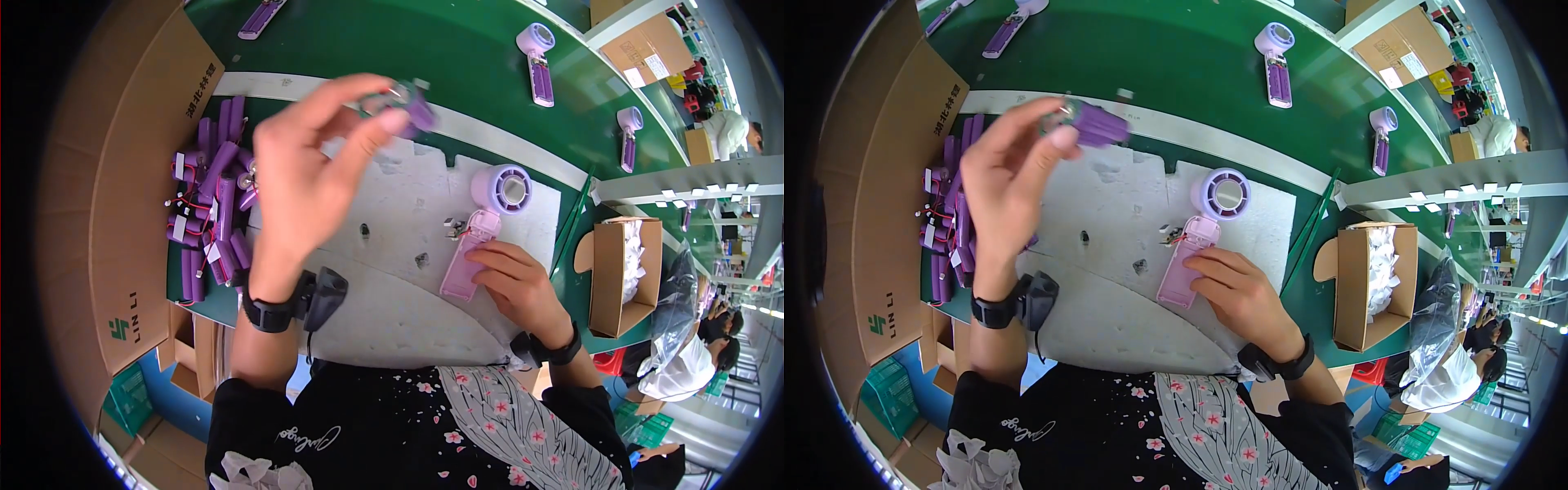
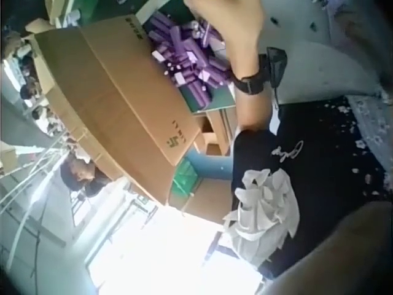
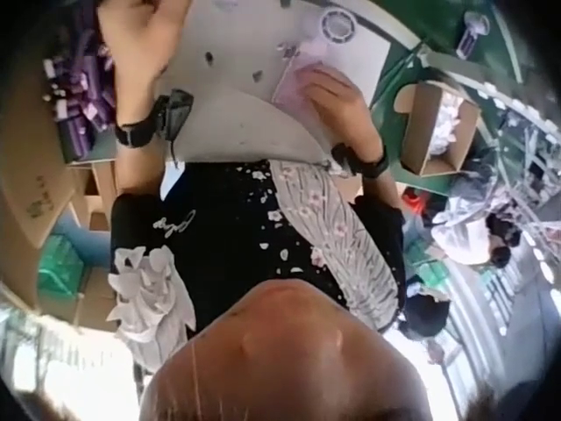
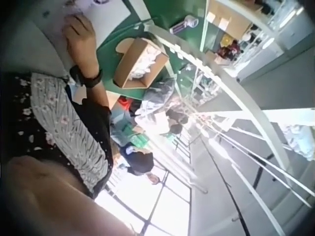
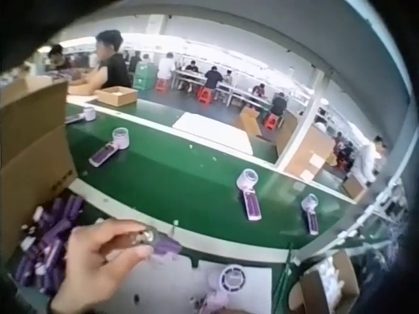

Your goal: The person assembles a handheld fan by connecting a battery pack to a circuit board and fitting them into the fan housing. After testing the fan, they set it aside and repeat the process with another unit.

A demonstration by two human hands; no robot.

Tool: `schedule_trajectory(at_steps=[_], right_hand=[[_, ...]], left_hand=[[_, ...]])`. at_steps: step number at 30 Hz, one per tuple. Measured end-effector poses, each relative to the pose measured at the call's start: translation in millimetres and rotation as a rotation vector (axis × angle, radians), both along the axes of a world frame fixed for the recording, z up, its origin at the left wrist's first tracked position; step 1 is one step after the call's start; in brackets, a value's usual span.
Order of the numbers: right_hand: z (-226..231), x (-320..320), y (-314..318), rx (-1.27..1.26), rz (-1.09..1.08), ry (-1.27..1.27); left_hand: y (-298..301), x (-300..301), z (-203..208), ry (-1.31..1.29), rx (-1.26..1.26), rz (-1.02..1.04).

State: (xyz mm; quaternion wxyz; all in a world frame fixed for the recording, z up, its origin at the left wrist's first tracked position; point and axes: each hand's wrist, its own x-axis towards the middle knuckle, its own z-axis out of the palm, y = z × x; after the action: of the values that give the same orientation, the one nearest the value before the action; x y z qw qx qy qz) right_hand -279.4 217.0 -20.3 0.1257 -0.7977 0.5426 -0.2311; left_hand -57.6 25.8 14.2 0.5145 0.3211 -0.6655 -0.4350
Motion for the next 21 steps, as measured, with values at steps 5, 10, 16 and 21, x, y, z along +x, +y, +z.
schedule_trajectory(at_steps=[5, 10, 16, 21], right_hand=[[17, 3, 1, 0.169, -0.142, -0.503], [33, 22, -21, 0.352, -0.463, -1.509], [11, -4, -15, 0.382, -0.609, -1.418], [2, -3, -11, 0.38, -0.705, -0.868]], left_hand=[[30, -28, -8, 0.454, 0.343, -0.52], [53, -45, -19, 0.149, -0.108, -0.739], [44, -40, -24, -0.293, -0.268, -0.583], [42, -43, -41, -0.514, -0.111, -0.642]])
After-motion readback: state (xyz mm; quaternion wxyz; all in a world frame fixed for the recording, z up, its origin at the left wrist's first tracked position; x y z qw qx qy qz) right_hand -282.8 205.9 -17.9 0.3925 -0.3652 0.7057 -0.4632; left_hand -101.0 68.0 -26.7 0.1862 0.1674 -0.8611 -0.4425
